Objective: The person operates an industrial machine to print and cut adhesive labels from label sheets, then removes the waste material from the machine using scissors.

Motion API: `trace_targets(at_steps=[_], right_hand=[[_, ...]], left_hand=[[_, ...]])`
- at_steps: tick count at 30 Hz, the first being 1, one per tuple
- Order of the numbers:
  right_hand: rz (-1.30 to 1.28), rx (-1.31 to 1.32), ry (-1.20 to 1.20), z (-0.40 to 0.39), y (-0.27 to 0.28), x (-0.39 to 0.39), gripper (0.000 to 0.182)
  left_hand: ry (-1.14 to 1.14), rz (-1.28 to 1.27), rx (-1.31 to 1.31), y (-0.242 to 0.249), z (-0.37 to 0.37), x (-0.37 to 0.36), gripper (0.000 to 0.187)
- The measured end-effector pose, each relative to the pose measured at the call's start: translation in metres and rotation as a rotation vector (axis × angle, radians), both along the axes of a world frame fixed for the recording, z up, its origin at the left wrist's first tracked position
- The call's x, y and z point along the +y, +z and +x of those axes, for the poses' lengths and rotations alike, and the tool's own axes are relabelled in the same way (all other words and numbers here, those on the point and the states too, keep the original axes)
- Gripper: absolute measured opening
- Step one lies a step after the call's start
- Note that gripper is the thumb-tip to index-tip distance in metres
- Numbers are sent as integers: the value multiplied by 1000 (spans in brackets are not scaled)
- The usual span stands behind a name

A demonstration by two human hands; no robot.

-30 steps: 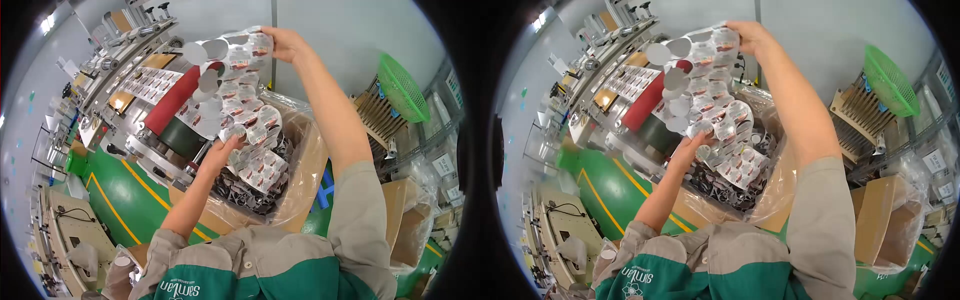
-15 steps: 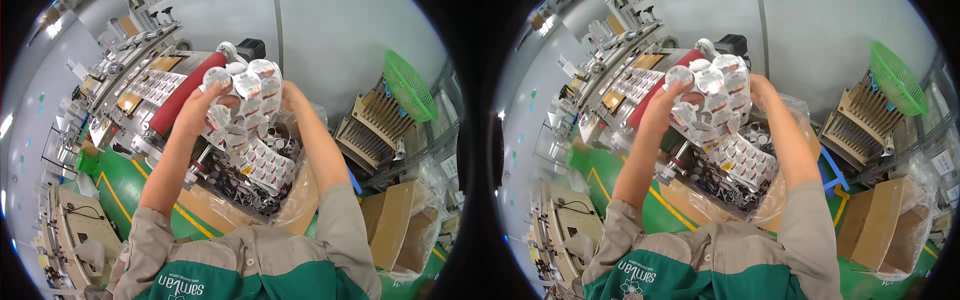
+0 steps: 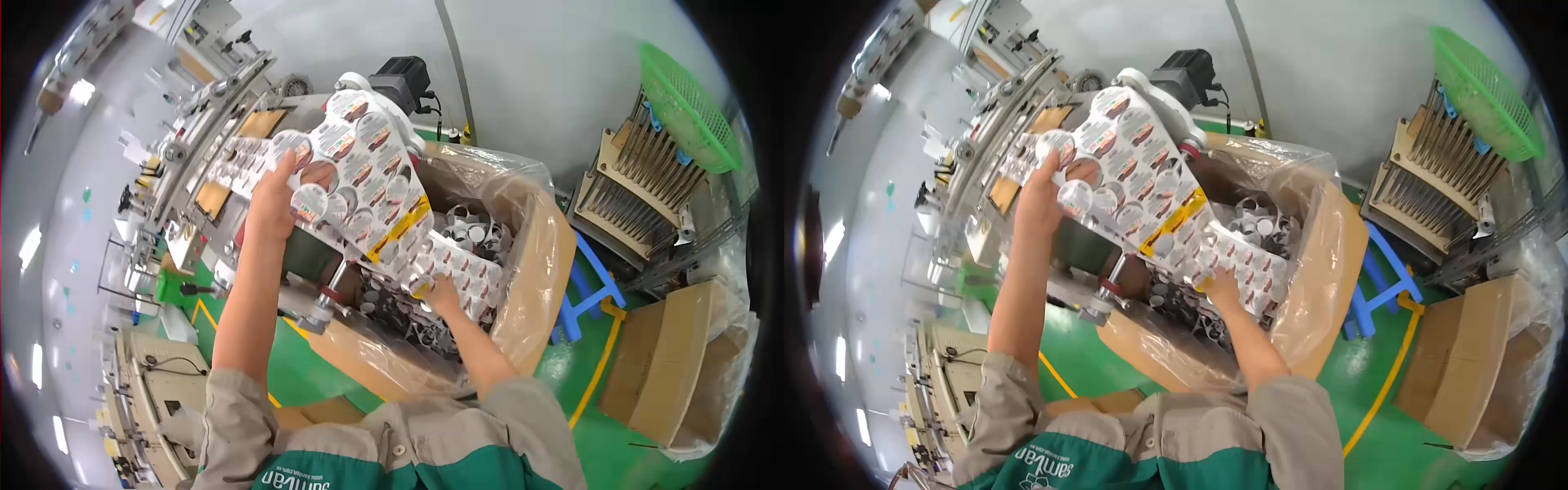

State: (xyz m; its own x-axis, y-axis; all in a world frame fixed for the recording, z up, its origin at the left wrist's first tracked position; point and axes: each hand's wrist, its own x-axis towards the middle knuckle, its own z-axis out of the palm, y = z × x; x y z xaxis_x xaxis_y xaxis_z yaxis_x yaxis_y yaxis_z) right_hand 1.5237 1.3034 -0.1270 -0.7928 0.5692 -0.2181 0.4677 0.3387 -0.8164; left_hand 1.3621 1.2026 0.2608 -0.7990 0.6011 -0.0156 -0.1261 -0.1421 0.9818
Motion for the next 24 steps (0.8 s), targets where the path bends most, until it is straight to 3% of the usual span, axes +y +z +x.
trace_targets(at_steps=[3,5,7,9,13,15,17,18,20,21,24], right_hand=[[152,2,8,-16,-6,-18,54],[206,-140,68,-19,-7,-24,48],[214,-96,-29,-23,-25,-33,46],[232,-91,-23,-21,-31,-31,42],[207,-4,-7,-21,-46,-26,28],[130,19,-3,-18,-45,-16,24],[-281,-20,42,-15,-43,3,27],[-288,210,-7,-10,-64,9,32],[-592,260,-187,-12,-73,30,28],[-808,314,-296,-12,-62,45,26],[-931,554,-187,-22,22,97,20]], left_hand=[[2,-5,-36,4,-17,-4,45],[115,49,-156,5,-24,-6,44],[186,50,-136,13,-18,-4,44],[63,14,-130,16,-27,-8,44],[183,0,-136,12,-38,-11,45],[164,-7,-133,12,-38,-12,46],[210,-17,-98,13,-38,-8,46],[227,-28,-77,15,-33,-7,47],[220,-33,-86,17,-31,-6,46],[239,-37,-67,19,-26,-3,46],[255,-12,-95,21,-21,-2,46]])
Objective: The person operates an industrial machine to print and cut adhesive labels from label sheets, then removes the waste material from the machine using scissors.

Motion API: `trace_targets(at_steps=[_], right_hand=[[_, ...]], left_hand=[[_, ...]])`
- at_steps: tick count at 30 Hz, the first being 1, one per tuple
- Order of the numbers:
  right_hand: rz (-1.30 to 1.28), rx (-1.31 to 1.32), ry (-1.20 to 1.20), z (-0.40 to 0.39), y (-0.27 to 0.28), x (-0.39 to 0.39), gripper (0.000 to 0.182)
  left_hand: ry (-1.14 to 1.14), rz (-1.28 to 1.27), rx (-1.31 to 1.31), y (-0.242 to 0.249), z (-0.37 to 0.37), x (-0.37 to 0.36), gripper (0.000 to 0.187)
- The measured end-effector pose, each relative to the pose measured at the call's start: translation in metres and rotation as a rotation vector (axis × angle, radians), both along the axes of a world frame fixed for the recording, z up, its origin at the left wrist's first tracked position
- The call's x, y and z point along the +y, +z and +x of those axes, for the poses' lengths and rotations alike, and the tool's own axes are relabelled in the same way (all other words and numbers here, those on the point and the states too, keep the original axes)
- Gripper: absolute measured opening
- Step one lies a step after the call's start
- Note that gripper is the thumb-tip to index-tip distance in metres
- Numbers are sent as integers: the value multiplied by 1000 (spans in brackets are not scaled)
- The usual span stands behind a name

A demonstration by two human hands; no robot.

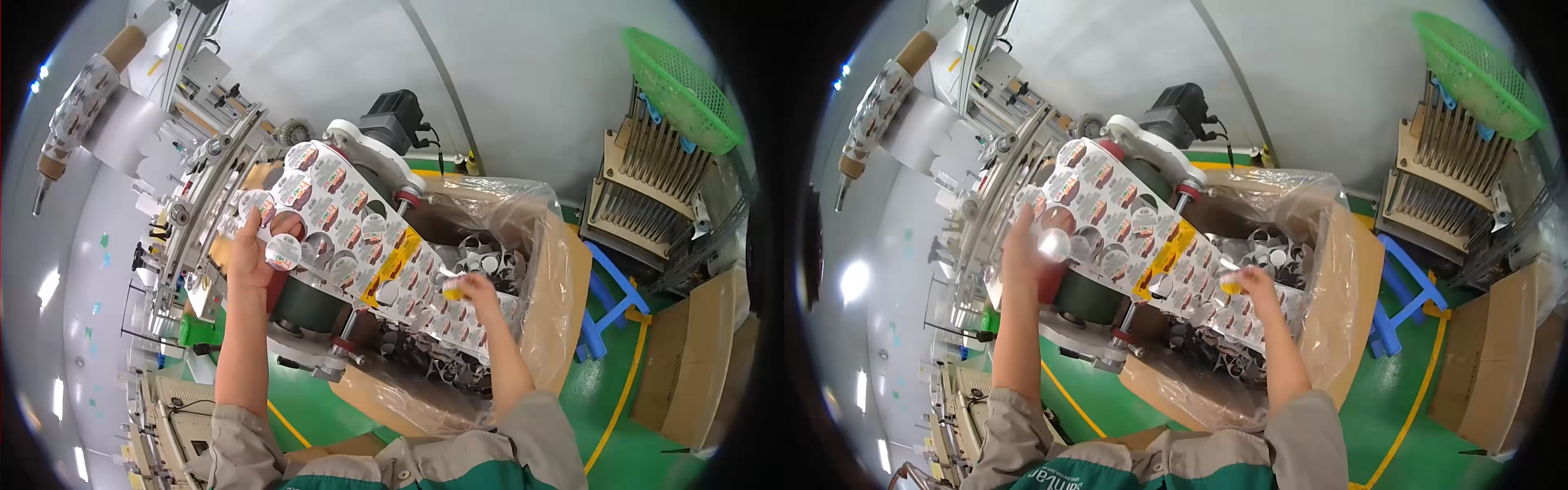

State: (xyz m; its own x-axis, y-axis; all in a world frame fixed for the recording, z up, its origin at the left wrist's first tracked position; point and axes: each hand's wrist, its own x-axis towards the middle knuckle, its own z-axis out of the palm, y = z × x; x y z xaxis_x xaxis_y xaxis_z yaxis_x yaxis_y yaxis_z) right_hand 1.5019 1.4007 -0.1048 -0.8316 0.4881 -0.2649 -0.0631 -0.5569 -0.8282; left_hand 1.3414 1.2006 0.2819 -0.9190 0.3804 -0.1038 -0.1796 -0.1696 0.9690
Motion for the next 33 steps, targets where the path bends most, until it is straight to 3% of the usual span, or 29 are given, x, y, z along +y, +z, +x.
trace_targets(at_steps=[4,9,18,27,29,33], right_hand=[[305,346,-112,-43,77,31,16],[294,386,530,-75,120,49,8],[97,432,440,-63,129,53,15],[47,421,447,-68,99,60,12],[-91,583,449,-66,108,59,10],[69,568,513,-72,147,57,7]], left_hand=[[-59,-4,-6,-1,-6,-5,45],[-42,-43,65,1,-8,-3,46],[-20,-54,61,-9,-24,-14,43],[34,-56,81,-9,-18,-9,43],[-13,-60,84,-8,-20,-10,43],[-58,-64,68,-4,-18,-9,44]])
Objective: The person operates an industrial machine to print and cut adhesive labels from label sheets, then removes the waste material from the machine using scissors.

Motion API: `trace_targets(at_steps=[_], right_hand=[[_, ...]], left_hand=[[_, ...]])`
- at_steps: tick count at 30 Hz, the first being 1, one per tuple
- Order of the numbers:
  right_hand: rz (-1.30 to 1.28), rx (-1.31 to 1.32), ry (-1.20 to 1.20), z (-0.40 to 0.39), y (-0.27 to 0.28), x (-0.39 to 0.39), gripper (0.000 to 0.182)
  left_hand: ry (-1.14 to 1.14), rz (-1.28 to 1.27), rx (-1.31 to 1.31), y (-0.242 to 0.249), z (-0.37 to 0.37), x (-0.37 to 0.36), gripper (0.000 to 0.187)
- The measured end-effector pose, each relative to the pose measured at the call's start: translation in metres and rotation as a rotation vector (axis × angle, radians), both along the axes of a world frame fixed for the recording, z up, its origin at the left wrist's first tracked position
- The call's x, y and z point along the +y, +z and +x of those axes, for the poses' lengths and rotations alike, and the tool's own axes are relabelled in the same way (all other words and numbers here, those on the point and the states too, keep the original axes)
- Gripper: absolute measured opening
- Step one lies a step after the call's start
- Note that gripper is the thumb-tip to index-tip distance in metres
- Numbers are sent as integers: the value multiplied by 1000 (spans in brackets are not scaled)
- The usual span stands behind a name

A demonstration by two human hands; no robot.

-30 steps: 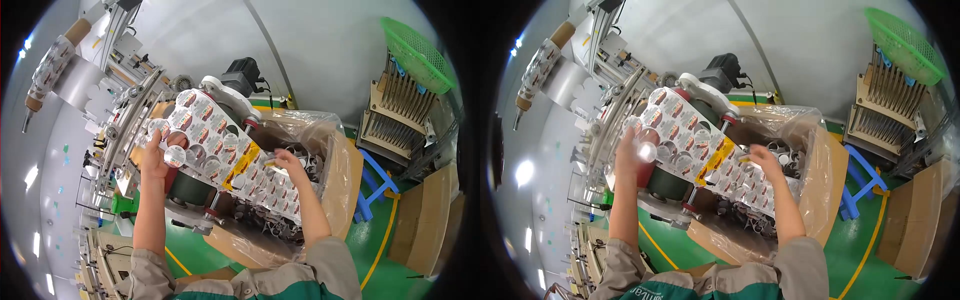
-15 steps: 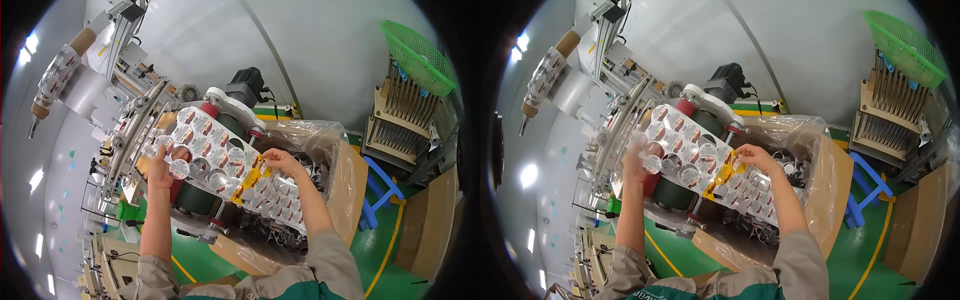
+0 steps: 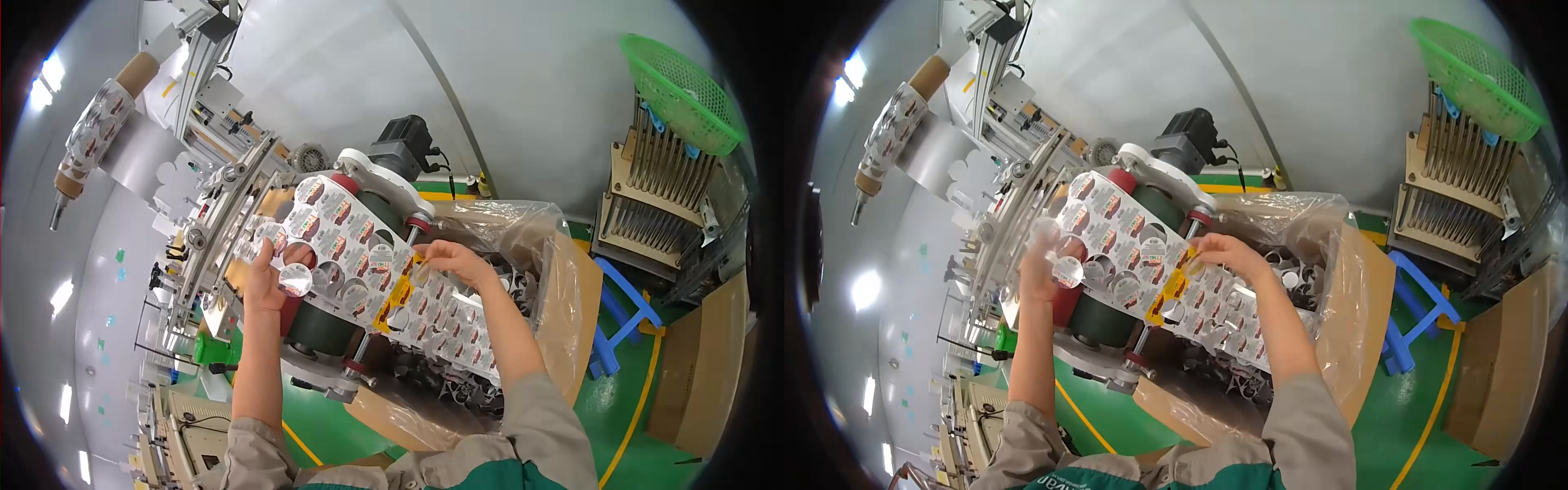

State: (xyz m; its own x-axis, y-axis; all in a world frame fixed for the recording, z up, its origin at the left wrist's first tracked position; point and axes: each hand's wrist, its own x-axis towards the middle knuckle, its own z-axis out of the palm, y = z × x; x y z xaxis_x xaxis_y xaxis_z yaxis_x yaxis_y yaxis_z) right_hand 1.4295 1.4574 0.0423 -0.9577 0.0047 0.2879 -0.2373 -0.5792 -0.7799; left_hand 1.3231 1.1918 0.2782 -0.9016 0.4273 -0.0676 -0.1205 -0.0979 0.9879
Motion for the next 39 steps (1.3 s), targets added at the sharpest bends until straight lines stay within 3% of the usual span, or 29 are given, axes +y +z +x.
trace_targets(at_steps=[4,5,12,14,17,23,24,26,27,30,32,34,39], right_hand=[[161,24,52,-24,6,-3,7],[163,25,21,-26,8,-5,7],[1,34,-8,-18,2,-6,13],[-29,53,20,-17,-3,-4,17],[-11,-10,-4,-12,-1,-5,21],[115,-45,-64,-12,-13,3,10],[55,35,-183,-6,-10,-2,7],[-133,-40,-251,3,-12,-3,9],[-135,-96,-317,7,-15,-4,10],[-35,-143,-230,22,-21,-10,12],[129,-205,-168,22,-24,-25,10],[131,-196,-98,10,-37,-43,11],[138,-133,-116,9,-13,-59,10]], left_hand=[[-62,54,-54,-3,-7,-5,46],[-319,175,-52,-3,-14,-8,47],[-46,79,-11,-10,-7,-12,44],[-118,79,35,-15,-10,-15,46],[-84,177,-128,-20,-15,-14,41],[-102,148,-59,-5,3,-3,35],[9,143,-111,5,17,8,29],[-151,73,0,-3,-1,-3,52],[-50,26,31,-3,3,0,51],[-194,112,-36,-8,-12,-7,50],[-34,50,-52,-7,-4,-2,49],[13,35,-28,-5,4,2,49],[-25,96,-70,-10,-7,-2,48]])
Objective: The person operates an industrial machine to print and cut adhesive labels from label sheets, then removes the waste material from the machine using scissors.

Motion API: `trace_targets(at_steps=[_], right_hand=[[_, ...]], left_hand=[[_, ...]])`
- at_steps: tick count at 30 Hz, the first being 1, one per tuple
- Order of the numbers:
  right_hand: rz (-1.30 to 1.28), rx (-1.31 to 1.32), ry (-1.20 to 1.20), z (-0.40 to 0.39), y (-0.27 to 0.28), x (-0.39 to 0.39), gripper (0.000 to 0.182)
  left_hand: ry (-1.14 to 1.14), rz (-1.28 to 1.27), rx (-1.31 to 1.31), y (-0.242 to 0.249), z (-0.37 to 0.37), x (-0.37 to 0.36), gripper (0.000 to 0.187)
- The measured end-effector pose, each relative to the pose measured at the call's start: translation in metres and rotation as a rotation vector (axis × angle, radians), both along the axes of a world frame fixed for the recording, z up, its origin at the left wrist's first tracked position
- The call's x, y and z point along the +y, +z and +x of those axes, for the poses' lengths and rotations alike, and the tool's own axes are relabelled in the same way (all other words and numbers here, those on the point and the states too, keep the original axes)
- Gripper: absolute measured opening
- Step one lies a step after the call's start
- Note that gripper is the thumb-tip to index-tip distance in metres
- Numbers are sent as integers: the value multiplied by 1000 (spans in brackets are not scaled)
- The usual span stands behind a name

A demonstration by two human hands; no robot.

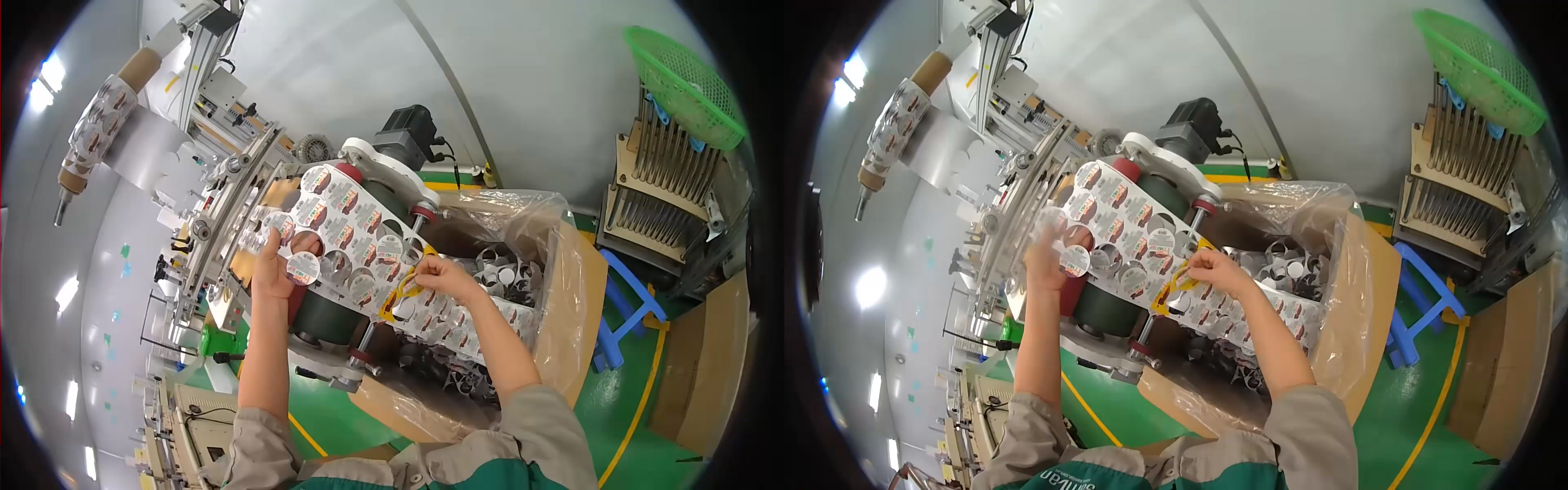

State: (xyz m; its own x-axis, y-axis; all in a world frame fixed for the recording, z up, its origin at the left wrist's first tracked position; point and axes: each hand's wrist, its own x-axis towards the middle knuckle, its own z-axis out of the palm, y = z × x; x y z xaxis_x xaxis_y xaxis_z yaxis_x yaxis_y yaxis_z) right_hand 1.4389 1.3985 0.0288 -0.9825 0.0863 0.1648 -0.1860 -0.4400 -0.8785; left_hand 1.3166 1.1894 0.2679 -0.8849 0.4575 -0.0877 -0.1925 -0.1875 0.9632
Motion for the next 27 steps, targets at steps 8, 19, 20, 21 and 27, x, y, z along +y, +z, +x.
trace_targets(at_steps=[8,19,20,21,27], right_hand=[[-257,7,26,5,-11,8,18],[-260,45,54,1,-29,12,13],[-259,43,55,0,-29,12,13],[-278,15,29,0,-30,12,12],[-321,-23,-24,4,-34,12,11]], left_hand=[[105,-59,79,1,11,6,44],[-105,112,-29,-15,-9,-7,41],[-61,90,-14,-16,-8,-6,40],[-59,91,-16,-17,-10,-6,40],[-101,175,-71,-26,-21,-7,40]])
